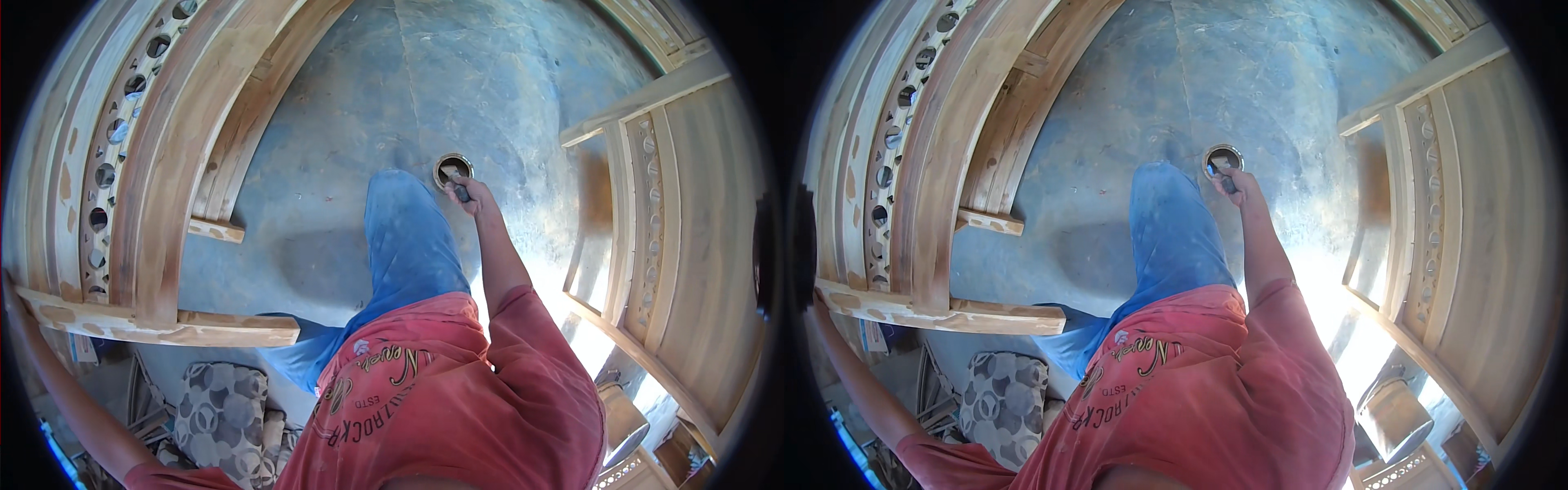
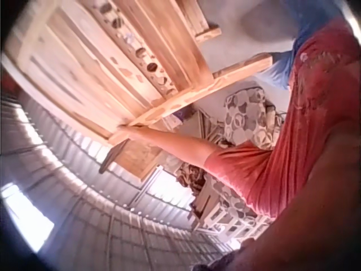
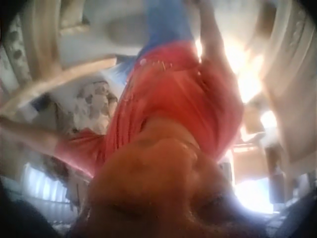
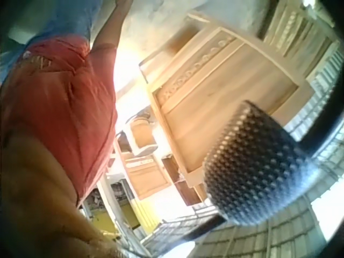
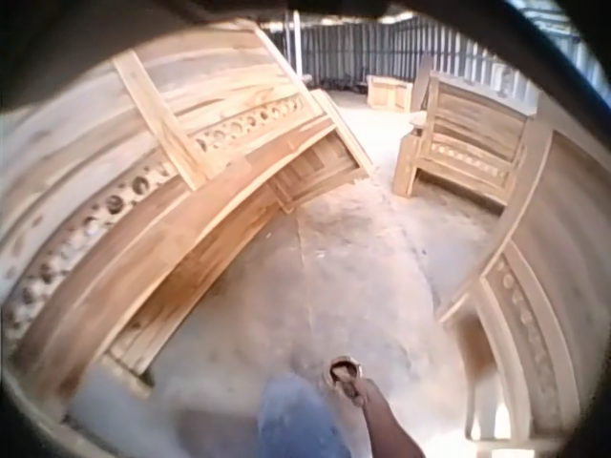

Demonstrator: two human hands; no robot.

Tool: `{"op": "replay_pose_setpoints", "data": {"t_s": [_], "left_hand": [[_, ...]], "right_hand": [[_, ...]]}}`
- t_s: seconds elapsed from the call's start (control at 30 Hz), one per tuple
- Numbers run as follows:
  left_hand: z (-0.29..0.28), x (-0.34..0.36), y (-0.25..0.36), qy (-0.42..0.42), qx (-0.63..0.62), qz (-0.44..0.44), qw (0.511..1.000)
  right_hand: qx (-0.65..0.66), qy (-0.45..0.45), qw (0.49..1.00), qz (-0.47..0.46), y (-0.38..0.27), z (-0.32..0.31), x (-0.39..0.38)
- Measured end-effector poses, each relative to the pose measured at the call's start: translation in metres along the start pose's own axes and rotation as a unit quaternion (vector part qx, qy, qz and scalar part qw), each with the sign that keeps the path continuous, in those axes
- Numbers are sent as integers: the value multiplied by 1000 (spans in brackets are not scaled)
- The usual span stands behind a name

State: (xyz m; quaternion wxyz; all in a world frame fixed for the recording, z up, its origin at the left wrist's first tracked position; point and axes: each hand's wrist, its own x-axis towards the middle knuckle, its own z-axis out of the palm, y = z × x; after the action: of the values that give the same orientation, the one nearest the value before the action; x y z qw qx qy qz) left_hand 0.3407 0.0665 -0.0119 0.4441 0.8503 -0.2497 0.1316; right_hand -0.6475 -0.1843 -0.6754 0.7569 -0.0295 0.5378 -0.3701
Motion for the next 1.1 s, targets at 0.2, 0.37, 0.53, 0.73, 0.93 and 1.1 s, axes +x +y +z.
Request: {"op": "replay_pose_setpoints", "data": {"t_s": [0.2,0.37,0.53,0.73,0.93,1.1], "left_hand": [[26,2,-6,-45,18,-17,999],[-79,9,73,33,64,12,997],[24,-133,80,91,36,-66,993],[63,-208,145,140,12,7,990],[51,-218,155,95,101,-8,990],[65,-237,174,42,41,25,998]], "right_hand": [[63,43,997,6,-4,5,20],[116,-37,991,59,29,44,57],[79,-65,994,37,4,-8,33],[69,-110,990,53,8,-47,38],[95,-111,989,27,26,-53,-6],[97,-184,978,-31,7,-34,-42]]}}
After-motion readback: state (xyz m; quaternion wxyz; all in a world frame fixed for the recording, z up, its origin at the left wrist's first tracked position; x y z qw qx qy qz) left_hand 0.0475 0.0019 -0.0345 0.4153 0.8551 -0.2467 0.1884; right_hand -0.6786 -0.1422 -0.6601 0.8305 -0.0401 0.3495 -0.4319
